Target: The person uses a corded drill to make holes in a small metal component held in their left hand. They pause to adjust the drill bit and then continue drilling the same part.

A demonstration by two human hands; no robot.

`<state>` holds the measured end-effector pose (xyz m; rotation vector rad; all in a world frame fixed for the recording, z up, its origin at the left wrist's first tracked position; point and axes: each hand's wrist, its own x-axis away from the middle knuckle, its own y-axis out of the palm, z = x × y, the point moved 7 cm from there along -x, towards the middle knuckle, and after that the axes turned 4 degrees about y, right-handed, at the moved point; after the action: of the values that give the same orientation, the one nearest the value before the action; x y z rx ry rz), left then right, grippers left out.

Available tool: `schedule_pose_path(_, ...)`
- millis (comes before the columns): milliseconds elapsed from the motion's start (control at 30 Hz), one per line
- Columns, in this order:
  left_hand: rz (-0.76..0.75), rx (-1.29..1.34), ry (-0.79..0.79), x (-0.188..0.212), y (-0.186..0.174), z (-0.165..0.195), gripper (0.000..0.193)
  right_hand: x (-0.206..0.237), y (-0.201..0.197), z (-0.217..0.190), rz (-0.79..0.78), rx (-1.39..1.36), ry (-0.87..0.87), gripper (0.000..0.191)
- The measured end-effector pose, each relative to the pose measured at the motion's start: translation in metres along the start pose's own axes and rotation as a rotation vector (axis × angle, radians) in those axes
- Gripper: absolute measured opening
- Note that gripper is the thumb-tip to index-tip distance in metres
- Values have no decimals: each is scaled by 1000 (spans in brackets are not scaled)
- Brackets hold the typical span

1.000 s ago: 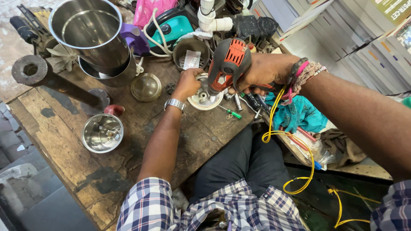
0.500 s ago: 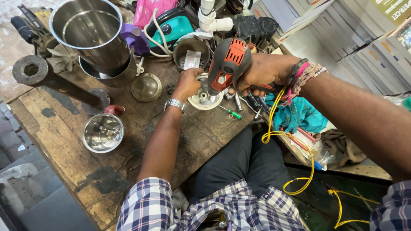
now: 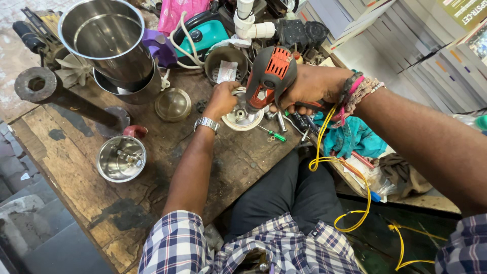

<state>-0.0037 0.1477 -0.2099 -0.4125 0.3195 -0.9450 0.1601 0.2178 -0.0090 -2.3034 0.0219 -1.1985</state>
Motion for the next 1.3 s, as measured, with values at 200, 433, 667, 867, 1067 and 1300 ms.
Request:
schedule_pose_path(200,4,4,-18,1,0,-1,45,-1,0,-2,20,25,-12,18)
schedule_pose_path(433,19,27,19,3,-2,3,45,-5,2,2,-31,-61,-45,17)
schedule_pose_path(667,-4,4,-16,8,0,4,42,1,4,6,-1,-23,-20,17)
schedule_pose_path(867,22,24,8,7,1,4,44,7,3,3,10,33,-65,17)
schedule_pose_path(1067,4,8,44,8,2,7,43,4,2,3,9,61,-85,19)
schedule_pose_path(1300,3,57,-14,8,1,6,41,1,3,4,8,32,-90,22)
